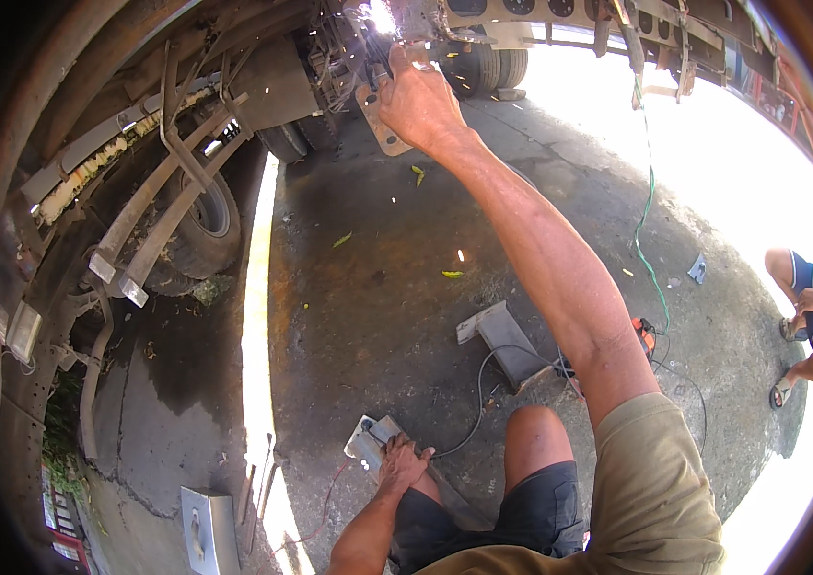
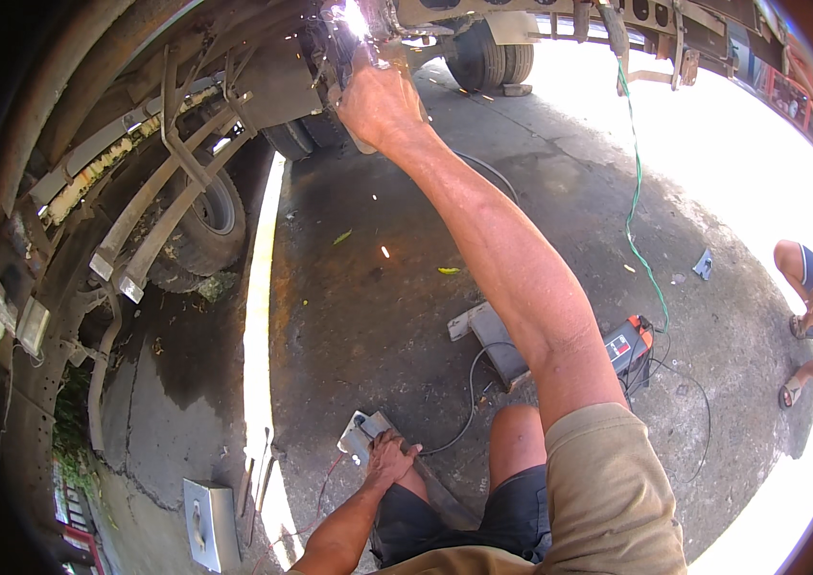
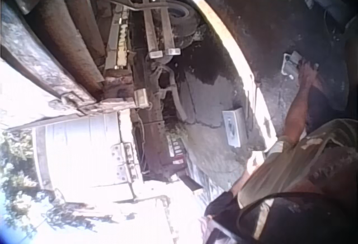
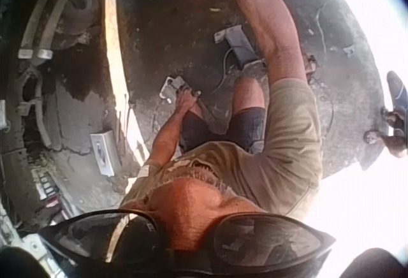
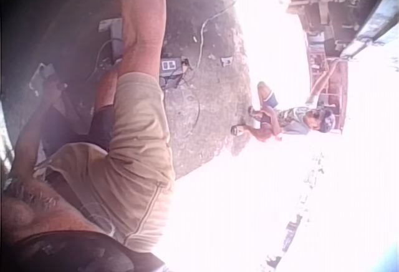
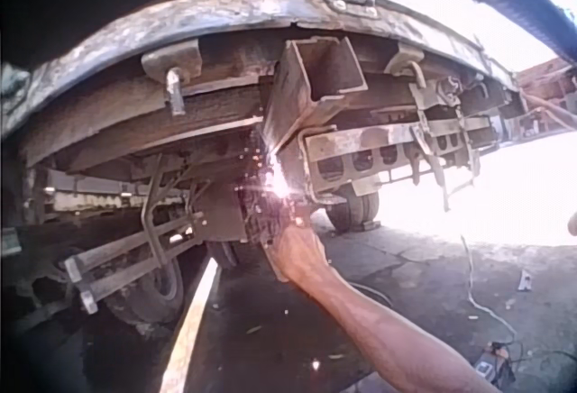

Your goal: The person positions a metal bracket under a vehicle chassis, connects a welding machine, and welds the bracket to the frame. They adjust the bracket and continue welding at multiple points.

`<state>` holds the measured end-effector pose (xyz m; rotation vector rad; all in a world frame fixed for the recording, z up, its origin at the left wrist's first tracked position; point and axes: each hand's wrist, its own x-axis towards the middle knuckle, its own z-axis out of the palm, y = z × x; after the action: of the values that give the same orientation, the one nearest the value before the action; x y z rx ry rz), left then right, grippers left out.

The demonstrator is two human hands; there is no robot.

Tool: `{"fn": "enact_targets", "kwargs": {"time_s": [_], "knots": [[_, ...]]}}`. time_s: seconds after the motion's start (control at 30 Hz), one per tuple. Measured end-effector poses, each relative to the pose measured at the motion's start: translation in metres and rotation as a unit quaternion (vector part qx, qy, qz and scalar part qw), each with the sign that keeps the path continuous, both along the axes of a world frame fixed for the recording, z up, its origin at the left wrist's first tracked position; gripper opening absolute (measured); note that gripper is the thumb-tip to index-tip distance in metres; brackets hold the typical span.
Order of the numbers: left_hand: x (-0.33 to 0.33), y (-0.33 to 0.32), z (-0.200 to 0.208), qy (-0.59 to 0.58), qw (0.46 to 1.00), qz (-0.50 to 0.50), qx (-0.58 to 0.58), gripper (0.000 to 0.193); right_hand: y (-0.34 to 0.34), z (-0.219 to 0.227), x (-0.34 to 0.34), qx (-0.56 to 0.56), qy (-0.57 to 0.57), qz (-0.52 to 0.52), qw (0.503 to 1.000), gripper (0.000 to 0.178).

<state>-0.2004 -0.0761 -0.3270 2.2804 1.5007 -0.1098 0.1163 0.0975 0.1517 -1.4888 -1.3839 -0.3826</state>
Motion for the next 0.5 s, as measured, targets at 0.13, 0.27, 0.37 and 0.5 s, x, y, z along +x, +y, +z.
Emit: {"fn": "enact_targets", "kwargs": {"time_s": [0.13, 0.27, 0.37, 0.5], "knots": [[0.000, 0.000, -0.003, -0.003, 1.000, -0.001, 0.005, 0.061, 0.005, 0.000, 0.002, -0.002, 0.013, 0.006, 1.000, 0.060], [0.002, 0.001, 0.000, 0.007, 1.000, -0.006, 0.005, 0.060, 0.011, -0.001, 0.007, -0.007, 0.008, 0.002, 1.000, 0.057], [0.000, 0.001, -0.002, 0.002, 1.000, -0.003, 0.007, 0.060, 0.015, -0.003, 0.006, 0.010, 0.009, -0.010, 1.000, 0.056], [0.000, -0.001, -0.003, -0.002, 1.000, -0.002, 0.016, 0.060, 0.010, -0.001, 0.004, 0.010, 0.009, -0.002, 1.000, 0.057]]}}
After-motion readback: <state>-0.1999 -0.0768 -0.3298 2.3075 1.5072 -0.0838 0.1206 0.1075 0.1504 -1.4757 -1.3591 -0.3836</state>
